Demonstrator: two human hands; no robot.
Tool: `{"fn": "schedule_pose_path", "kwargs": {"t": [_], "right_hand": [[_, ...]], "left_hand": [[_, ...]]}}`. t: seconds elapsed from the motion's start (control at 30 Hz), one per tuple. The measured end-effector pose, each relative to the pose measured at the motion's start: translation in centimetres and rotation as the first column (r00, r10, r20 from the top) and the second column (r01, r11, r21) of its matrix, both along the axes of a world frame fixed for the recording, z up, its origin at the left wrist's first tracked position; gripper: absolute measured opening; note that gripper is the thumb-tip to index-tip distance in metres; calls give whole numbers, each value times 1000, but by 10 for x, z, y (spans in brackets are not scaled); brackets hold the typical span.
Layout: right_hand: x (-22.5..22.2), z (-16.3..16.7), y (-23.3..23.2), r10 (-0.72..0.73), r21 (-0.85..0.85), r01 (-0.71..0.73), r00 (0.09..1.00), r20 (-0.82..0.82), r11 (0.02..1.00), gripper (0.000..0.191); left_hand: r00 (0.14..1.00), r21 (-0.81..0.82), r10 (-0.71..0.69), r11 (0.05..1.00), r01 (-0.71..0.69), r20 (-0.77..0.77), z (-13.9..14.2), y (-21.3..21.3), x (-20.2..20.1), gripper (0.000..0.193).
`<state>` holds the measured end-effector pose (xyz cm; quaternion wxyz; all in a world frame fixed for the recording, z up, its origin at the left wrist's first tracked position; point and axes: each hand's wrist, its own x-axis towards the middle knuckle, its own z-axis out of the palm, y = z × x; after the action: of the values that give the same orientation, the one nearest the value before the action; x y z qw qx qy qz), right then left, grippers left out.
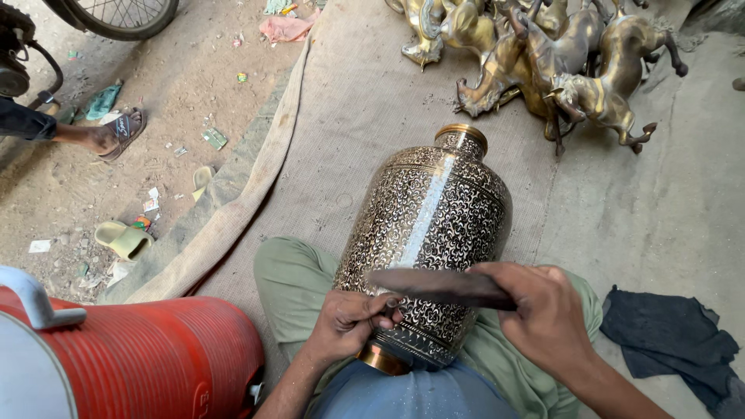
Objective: The person sits on a mat and uses a chisel and wooden mallet to engrave a decorative pattern on a large brass vase. They repeatedly tap the chisel along the surface to create fine lines and motifs.
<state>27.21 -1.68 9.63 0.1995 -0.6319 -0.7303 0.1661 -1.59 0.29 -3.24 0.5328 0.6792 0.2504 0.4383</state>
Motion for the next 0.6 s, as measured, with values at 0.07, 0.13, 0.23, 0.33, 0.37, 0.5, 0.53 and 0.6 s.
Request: {"fn": "schedule_pose_path", "kwargs": {"t": [0.07, 0.13, 0.23, 0.33, 0.37, 0.5, 0.53, 0.6], "right_hand": [[-1, 2, 0, -43, -148, 19, 986, -160, 989, 52], [-2, 3, -1, -27, -126, 8, 989, -145, 992, 52], [0, 2, 0, -9, -34, 7, 999, -35, 999, 52], [7, -4, 6, -76, -199, 56, 992, -96, 978, 50], [11, -7, 9, -20, -128, 18, 1000, -18, 992, 54], [14, -24, 19, -333, -364, 77, 607, -722, 928, 48], [15, -26, 20, -201, -272, 48, 796, -571, 961, 50], [14, -27, 20, 72, -91, -85, 989, -131, 992, 58]], "left_hand": [[1000, -65, -13, 998, 12, -16, -1, 0, 0, 65], [1000, -65, -9, 998, 9, 2, -2, 0, 0, 65], [1000, -23, 8, 1000, -7, 24, -3, 0, 1, 62], [1000, -86, 17, 996, -17, 0, -2, -2, 3, 60], [999, -64, 39, 997, -38, 16, -1, -4, 5, 59], [986, -249, 162, 957, -148, 35, 2, -12, 12, 50], [988, -215, 153, 965, -148, 8, 3, -13, 13, 51], [989, -117, 142, 982, -145, -37, 3, -12, 12, 53]]}}
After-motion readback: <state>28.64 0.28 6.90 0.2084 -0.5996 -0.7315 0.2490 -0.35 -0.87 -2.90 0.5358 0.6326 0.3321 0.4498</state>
